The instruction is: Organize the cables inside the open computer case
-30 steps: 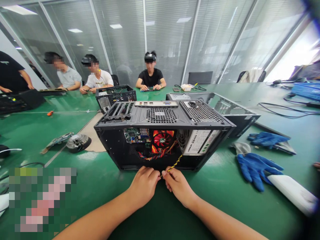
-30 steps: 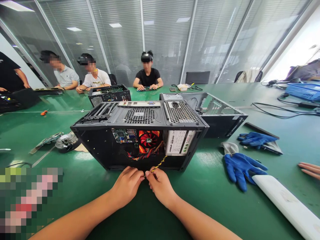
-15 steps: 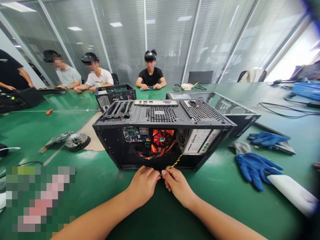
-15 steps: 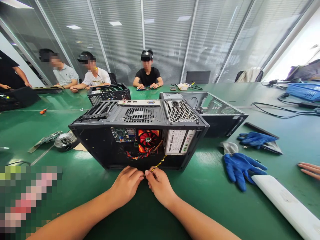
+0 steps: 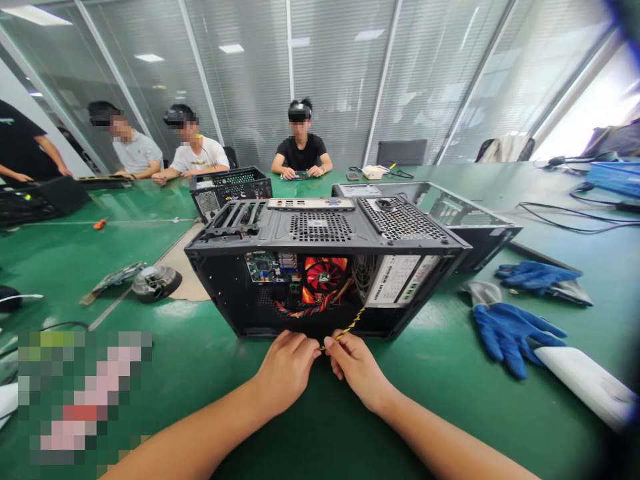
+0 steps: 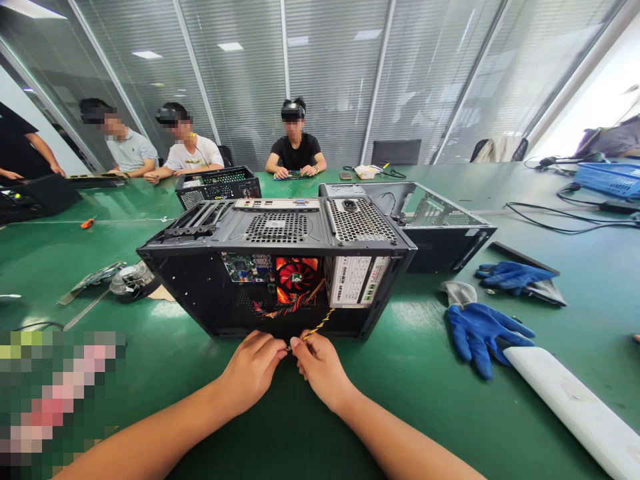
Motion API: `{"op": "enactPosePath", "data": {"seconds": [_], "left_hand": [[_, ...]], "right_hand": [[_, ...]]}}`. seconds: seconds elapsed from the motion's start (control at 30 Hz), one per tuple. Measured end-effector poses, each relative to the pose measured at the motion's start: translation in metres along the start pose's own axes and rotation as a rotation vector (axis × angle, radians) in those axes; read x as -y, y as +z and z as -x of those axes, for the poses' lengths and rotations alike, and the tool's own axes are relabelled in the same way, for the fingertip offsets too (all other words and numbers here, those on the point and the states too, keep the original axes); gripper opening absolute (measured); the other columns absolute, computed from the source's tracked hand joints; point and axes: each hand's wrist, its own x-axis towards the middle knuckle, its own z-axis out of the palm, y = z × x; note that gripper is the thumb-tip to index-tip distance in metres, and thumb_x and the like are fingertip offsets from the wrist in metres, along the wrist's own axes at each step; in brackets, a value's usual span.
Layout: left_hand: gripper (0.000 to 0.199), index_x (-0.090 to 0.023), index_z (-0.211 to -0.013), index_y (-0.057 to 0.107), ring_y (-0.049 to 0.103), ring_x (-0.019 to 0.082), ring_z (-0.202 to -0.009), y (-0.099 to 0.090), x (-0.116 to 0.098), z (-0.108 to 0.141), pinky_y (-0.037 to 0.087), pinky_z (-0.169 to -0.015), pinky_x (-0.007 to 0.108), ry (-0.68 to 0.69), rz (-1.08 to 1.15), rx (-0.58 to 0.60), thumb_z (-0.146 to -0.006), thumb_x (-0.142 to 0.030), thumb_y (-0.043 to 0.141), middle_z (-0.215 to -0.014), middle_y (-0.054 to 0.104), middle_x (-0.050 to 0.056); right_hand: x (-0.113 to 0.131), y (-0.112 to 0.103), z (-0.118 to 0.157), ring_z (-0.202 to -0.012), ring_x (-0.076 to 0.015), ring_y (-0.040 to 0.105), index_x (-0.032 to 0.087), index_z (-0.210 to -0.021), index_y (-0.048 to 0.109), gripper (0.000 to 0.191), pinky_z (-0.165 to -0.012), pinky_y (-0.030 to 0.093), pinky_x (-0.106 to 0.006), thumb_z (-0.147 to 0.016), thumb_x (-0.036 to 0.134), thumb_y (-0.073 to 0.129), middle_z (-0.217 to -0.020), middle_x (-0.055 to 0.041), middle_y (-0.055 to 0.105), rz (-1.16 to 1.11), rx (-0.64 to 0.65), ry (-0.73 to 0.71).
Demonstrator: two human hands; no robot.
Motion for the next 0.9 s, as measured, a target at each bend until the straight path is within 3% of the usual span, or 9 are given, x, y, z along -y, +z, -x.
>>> {"op": "enactPosePath", "data": {"seconds": [0.3, 0.5, 0.67, 0.9], "left_hand": [[0.024, -0.017, -0.084, 0.062, 0.054, 0.017, -0.064, 0.0004, -0.0005, 0.0028, 0.044, -0.065, 0.033, 0.043, 0.017, -0.023, -0.099, -0.024, 0.044, -0.070, 0.060, 0.003], [0.021, -0.019, -0.089, 0.066, 0.057, 0.016, -0.072, -0.0005, -0.0006, 0.0041, 0.046, -0.070, 0.032, 0.014, 0.011, -0.055, -0.097, -0.023, 0.048, -0.081, 0.061, 0.004], [0.030, -0.020, -0.080, 0.068, 0.050, 0.014, -0.060, -0.0011, 0.0003, 0.0030, 0.041, -0.062, 0.030, 0.059, -0.076, -0.103, -0.099, -0.024, 0.045, -0.067, 0.055, 0.001], [0.031, -0.020, -0.083, 0.068, 0.054, 0.015, -0.058, 0.0004, 0.0006, 0.0008, 0.041, -0.062, 0.030, 0.037, -0.082, -0.054, -0.101, -0.027, 0.043, -0.066, 0.060, 0.001]], "right_hand": [[-0.0009, -0.0008, 0.0001, -0.041, -0.0091, 0.038, 0.021, -0.064, 0.048, 0.047, -0.041, 0.030, -0.023, -0.082, 0.063, 0.060, -0.047, 0.0071, 0.041, -0.052, -0.019, 0.000], [-0.0021, -0.0006, -0.0001, -0.041, -0.0095, 0.037, 0.021, -0.063, 0.048, 0.049, -0.040, 0.029, -0.023, -0.081, 0.065, 0.059, -0.048, 0.0063, 0.041, -0.054, -0.024, -0.007], [-0.0012, -0.0010, -0.0004, -0.041, -0.0095, 0.039, 0.021, -0.064, 0.049, 0.047, -0.040, 0.030, -0.023, -0.082, 0.062, 0.059, -0.047, 0.0063, 0.042, -0.044, -0.025, -0.001], [0.0008, -0.0006, -0.0004, -0.041, -0.0087, 0.041, 0.019, -0.065, 0.052, 0.044, -0.040, 0.032, -0.021, -0.081, 0.059, 0.062, -0.049, 0.0063, 0.044, -0.086, -0.030, 0.007]]}}
